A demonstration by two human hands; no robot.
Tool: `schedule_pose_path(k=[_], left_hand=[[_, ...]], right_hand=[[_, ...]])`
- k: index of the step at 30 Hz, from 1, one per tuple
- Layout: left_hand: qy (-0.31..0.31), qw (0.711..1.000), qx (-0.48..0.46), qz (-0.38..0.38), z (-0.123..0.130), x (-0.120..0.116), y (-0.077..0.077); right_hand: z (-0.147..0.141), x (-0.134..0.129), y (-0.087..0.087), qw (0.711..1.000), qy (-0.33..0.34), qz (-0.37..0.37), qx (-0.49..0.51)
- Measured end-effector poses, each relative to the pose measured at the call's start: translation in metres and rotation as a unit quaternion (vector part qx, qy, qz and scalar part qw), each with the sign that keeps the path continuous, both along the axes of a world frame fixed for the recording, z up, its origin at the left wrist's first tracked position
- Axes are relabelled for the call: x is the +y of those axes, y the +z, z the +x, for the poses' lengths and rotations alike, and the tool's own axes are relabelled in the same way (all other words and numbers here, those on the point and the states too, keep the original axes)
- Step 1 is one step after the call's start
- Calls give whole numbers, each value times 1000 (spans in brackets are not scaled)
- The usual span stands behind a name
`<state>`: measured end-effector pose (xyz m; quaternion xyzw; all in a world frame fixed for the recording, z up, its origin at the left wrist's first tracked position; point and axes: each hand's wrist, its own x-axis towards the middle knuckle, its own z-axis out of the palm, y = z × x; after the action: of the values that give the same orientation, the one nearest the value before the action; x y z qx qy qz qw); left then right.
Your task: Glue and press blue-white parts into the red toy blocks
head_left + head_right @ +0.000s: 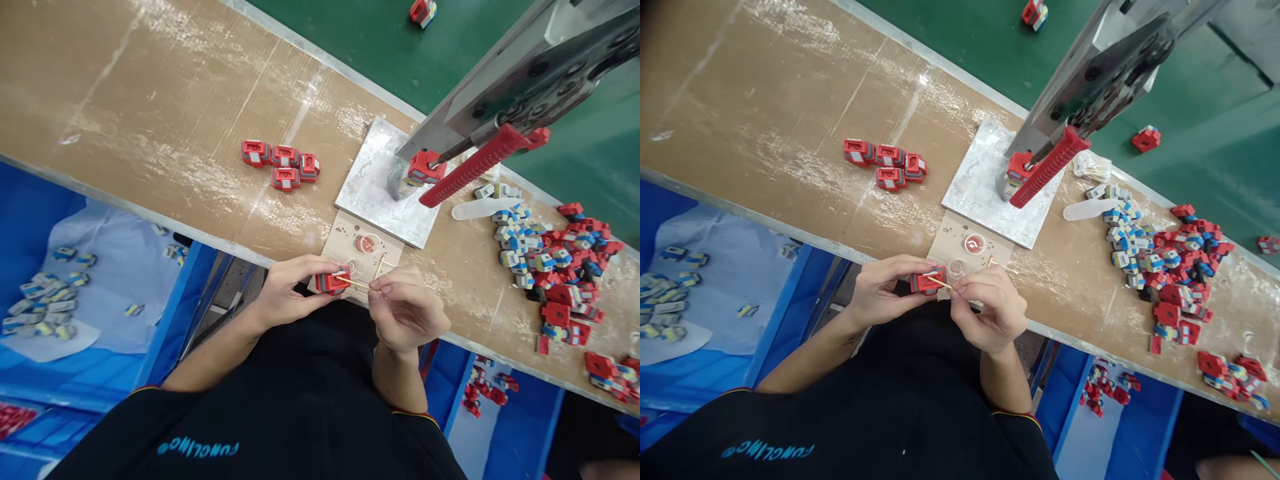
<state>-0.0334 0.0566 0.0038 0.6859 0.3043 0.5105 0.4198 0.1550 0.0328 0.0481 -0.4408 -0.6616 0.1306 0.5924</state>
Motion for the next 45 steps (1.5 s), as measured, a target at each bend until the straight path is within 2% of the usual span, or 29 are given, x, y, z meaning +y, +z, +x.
schedule_pose_path(k=[12,14,16,19,22,23,24,26,28,30,32,34,36,38,42,45], left_hand=[[10,998,51,36,-6,2,5],[14,998,55,38,-6,3,5],[17,997,57,39,-6,3,6],[18,997,57,40,-5,3,5],[27,997,64,31,-7,5,2],[33,997,68,24,-8,6,0],[37,997,71,14,-10,7,-2],[44,996,77,-7,-13,8,-6],[48,995,81,-26,-16,10,-10],[47,994,88,-43,-17,10,-11],[42,993,95,-53,-18,10,-12],[35,993,101,-59,-17,10,-11],[27,993,100,-60,-16,10,-11],[17,994,97,-55,-15,11,-11],[3,994,101,-50,-15,12,-9],[-49,992,101,-49,-16,11,-5]], right_hand=[[4,1,7,998,-18,4,-54],[3,-3,8,998,-10,3,-64],[12,-1,8,996,27,-7,-88],[61,25,14,985,95,-42,-137],[143,73,27,983,80,-79,-148],[167,87,31,972,107,-122,-169],[187,96,34,969,92,-152,-173],[199,97,35,965,76,-176,-181],[173,78,28,969,67,-155,-180],[123,50,16,976,21,-123,-176],[74,26,2,972,46,-126,-191],[43,12,-8,972,58,-119,-194],[33,10,-10,977,38,-99,-183],[35,13,-9,981,18,-79,-178],[37,16,-11,972,53,-85,-211],[33,15,-16,965,59,-93,-238]])
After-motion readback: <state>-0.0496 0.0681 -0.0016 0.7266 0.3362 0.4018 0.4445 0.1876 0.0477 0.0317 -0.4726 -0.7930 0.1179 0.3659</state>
